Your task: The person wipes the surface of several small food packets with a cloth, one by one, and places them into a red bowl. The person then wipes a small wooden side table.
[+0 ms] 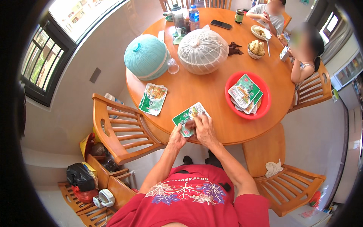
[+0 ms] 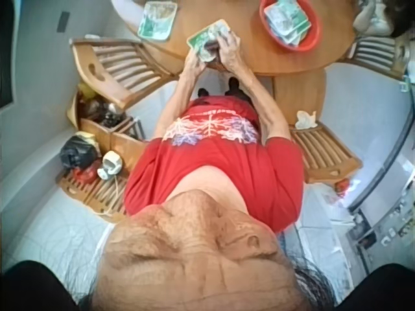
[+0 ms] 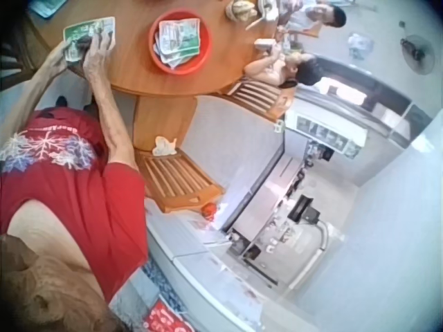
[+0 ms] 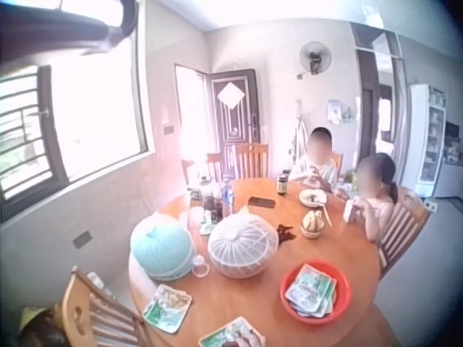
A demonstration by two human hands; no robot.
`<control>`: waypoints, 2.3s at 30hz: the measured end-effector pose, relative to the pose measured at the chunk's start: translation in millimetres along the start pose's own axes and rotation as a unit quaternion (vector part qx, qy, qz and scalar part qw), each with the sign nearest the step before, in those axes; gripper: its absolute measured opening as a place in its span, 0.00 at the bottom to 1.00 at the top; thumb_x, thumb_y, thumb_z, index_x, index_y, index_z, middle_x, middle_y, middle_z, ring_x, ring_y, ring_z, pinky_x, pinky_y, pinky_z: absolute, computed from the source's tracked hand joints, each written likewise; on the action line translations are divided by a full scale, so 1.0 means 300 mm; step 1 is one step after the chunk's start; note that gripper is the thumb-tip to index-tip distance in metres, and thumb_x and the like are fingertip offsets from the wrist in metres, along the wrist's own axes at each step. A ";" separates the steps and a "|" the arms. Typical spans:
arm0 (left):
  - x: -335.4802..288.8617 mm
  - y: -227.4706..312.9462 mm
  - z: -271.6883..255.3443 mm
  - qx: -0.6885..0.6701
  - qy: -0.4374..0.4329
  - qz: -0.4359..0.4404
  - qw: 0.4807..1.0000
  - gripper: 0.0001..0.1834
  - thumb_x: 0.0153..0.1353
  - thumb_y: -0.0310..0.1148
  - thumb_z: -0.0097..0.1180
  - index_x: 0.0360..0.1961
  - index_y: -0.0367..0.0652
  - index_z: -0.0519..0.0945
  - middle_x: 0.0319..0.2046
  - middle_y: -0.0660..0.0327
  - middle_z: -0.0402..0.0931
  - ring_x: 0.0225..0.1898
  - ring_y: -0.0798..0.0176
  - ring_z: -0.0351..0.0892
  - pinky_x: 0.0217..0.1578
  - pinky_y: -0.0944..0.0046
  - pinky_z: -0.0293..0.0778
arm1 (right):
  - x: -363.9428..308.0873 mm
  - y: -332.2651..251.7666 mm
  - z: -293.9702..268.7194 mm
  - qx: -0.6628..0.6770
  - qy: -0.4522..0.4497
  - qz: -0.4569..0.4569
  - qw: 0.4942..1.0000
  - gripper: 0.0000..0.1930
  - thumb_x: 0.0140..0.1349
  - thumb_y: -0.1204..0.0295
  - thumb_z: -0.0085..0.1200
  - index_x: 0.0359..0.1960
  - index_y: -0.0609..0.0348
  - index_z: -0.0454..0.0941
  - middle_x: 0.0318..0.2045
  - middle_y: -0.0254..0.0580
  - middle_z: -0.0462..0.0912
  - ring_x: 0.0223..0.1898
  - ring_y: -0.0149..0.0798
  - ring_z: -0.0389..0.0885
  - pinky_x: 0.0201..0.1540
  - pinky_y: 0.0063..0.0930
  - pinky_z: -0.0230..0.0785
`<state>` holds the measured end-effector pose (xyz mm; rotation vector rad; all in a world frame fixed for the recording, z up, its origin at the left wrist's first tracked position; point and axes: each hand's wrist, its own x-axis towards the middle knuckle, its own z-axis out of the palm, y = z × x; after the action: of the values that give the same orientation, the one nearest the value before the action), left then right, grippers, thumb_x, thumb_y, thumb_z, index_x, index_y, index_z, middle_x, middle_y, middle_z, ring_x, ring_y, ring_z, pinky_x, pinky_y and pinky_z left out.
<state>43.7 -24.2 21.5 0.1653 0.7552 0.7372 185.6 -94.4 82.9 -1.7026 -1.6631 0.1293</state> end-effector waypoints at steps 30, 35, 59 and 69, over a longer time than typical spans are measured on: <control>0.019 0.049 -0.030 -0.095 -0.062 -0.017 0.993 0.47 0.61 0.73 0.21 0.60 0.44 0.67 0.56 0.54 0.72 0.56 0.50 0.73 0.56 0.48 0.71 | 0.063 -0.076 0.174 -0.065 -0.056 -0.120 0.989 0.18 0.53 0.69 0.53 0.47 0.52 0.77 0.53 0.33 0.72 0.52 0.47 0.66 0.52 0.44 0.59; 0.015 0.078 -0.050 -0.066 -0.097 -0.076 0.990 0.52 0.56 0.77 0.25 0.50 0.37 0.77 0.48 0.48 0.77 0.51 0.48 0.75 0.55 0.45 0.71 | -0.020 -0.018 0.120 0.141 -0.152 -0.115 0.971 0.15 0.53 0.73 0.52 0.44 0.55 0.79 0.51 0.40 0.75 0.52 0.46 0.70 0.54 0.41 0.59; -0.119 0.192 0.265 0.445 -0.115 0.294 0.838 0.14 0.70 0.27 0.43 0.51 0.36 0.76 0.50 0.59 0.77 0.48 0.58 0.79 0.52 0.60 0.73 | -0.172 0.253 -0.049 -0.149 0.092 0.102 0.979 0.21 0.53 0.79 0.53 0.51 0.54 0.76 0.51 0.48 0.71 0.51 0.57 0.68 0.54 0.46 0.64; -0.146 -0.026 -0.004 0.792 -0.135 0.473 0.361 0.21 0.55 0.25 0.51 0.52 0.48 0.77 0.61 0.56 0.66 0.66 0.49 0.60 0.64 0.42 0.54 | -0.028 0.081 -0.094 0.185 0.163 0.249 0.936 0.14 0.56 0.81 0.50 0.44 0.55 0.79 0.46 0.45 0.75 0.43 0.44 0.77 0.48 0.38 0.71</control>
<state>25.4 -59.1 42.5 2.6964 0.7393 0.6910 219.7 -111.1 86.2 -1.7018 -0.8760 0.3575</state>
